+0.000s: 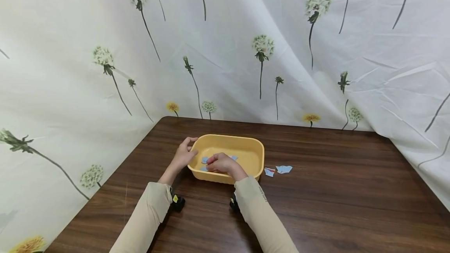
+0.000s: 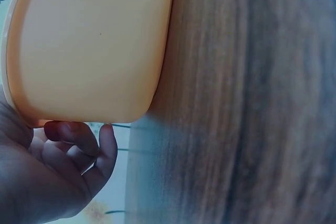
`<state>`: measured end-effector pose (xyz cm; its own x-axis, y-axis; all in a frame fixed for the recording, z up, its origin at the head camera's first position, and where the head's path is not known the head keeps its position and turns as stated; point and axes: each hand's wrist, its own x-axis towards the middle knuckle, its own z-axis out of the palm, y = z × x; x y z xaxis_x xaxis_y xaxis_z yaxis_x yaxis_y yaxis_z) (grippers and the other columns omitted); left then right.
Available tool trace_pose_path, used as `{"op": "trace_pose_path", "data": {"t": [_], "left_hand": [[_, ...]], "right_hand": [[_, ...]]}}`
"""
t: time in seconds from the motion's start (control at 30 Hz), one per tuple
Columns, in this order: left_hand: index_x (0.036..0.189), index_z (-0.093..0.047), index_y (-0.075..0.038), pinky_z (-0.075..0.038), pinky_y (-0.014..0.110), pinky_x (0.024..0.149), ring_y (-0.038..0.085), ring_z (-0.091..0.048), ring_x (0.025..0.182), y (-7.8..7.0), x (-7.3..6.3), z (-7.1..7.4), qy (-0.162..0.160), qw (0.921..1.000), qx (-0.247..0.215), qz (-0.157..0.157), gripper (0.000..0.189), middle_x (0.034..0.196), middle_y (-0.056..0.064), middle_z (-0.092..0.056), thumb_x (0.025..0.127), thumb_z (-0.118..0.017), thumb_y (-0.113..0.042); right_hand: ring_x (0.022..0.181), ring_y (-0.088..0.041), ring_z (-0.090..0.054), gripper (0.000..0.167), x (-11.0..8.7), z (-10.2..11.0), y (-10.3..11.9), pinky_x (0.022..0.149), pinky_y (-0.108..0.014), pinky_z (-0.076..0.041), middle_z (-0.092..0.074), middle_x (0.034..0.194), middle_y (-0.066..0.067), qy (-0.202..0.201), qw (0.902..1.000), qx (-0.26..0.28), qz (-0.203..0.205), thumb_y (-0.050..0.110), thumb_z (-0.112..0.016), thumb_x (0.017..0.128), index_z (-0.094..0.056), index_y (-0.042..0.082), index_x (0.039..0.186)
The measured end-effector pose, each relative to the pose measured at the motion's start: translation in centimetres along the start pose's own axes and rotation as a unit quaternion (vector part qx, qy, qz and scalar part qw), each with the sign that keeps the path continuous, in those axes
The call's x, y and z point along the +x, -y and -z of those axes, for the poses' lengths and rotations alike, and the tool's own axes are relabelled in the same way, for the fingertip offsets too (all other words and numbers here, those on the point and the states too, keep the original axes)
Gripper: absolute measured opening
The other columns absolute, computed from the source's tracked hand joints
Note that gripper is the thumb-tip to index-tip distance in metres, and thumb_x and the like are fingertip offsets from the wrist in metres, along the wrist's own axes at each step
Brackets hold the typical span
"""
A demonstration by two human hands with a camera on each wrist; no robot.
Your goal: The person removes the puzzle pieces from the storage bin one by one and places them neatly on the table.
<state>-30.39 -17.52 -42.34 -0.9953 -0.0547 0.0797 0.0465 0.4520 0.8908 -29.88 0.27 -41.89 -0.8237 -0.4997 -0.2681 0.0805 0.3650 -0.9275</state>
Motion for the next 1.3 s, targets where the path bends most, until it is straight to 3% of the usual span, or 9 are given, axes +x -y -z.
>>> {"op": "trace_pose_path", "data": {"t": [0.2, 0.53, 0.93, 1.13, 1.3], "left_hand": [[0.135, -0.049, -0.005, -0.054, 0.027, 0.054, 0.028, -0.070, 0.073, -0.14, -0.12, 0.11, 0.000, 1.0000, -0.004, -0.003, 0.047, 0.098, 0.032, -0.069, 0.089, -0.052, 0.002], [0.136, -0.048, -0.007, -0.051, 0.023, 0.051, 0.023, -0.068, 0.068, 0.09, 0.30, 0.18, 0.001, 1.0000, -0.006, 0.003, 0.047, 0.097, 0.031, -0.069, 0.090, -0.052, 0.002], [0.136, -0.048, -0.005, -0.051, 0.024, 0.052, 0.018, -0.065, 0.063, 0.01, 0.14, 0.21, 0.003, 0.9999, -0.014, -0.005, 0.048, 0.092, 0.031, -0.069, 0.088, -0.052, 0.003], [0.136, -0.049, -0.005, -0.053, 0.026, 0.054, 0.022, -0.068, 0.068, 0.14, 0.08, 0.26, 0.006, 1.0000, 0.004, -0.001, 0.047, 0.099, 0.029, -0.070, 0.089, -0.052, 0.002], [0.136, -0.049, -0.005, -0.056, 0.031, 0.055, 0.029, -0.069, 0.070, 0.12, -0.03, 0.24, 0.008, 1.0000, 0.001, -0.002, 0.047, 0.097, 0.030, -0.070, 0.089, -0.053, 0.003]], "right_hand": [[0.082, -0.011, -0.054, 0.027, 0.02, -0.05, 0.05, 0.070, -0.020, -0.048, -0.063, 0.103, -0.010, -0.013, 0.9998, -0.013, -0.005, 0.003, -0.064, 0.090, -0.061, -0.005, 0.116], [0.072, -0.010, -0.052, 0.014, 0.15, -0.09, 0.01, 0.064, -0.018, -0.044, -0.061, 0.085, -0.002, -0.033, 0.9976, -0.054, 0.026, 0.006, -0.063, 0.092, -0.065, -0.003, 0.102], [0.070, -0.014, -0.059, 0.015, -0.15, -0.16, 0.07, 0.061, -0.022, -0.049, -0.061, 0.084, -0.006, -0.060, 0.9962, 0.035, 0.053, 0.006, -0.062, 0.092, -0.062, -0.005, 0.102], [0.070, -0.014, -0.061, 0.021, -0.25, 0.03, -0.11, 0.069, -0.029, -0.057, -0.059, 0.085, -0.005, -0.099, 0.9882, 0.071, 0.094, 0.007, -0.064, 0.091, -0.063, -0.007, 0.106], [0.071, -0.013, -0.060, 0.023, -0.61, 0.31, -0.14, 0.078, -0.036, -0.058, -0.060, 0.088, -0.003, -0.121, 0.9832, 0.092, 0.102, 0.011, -0.065, 0.091, -0.064, -0.004, 0.108]]}}
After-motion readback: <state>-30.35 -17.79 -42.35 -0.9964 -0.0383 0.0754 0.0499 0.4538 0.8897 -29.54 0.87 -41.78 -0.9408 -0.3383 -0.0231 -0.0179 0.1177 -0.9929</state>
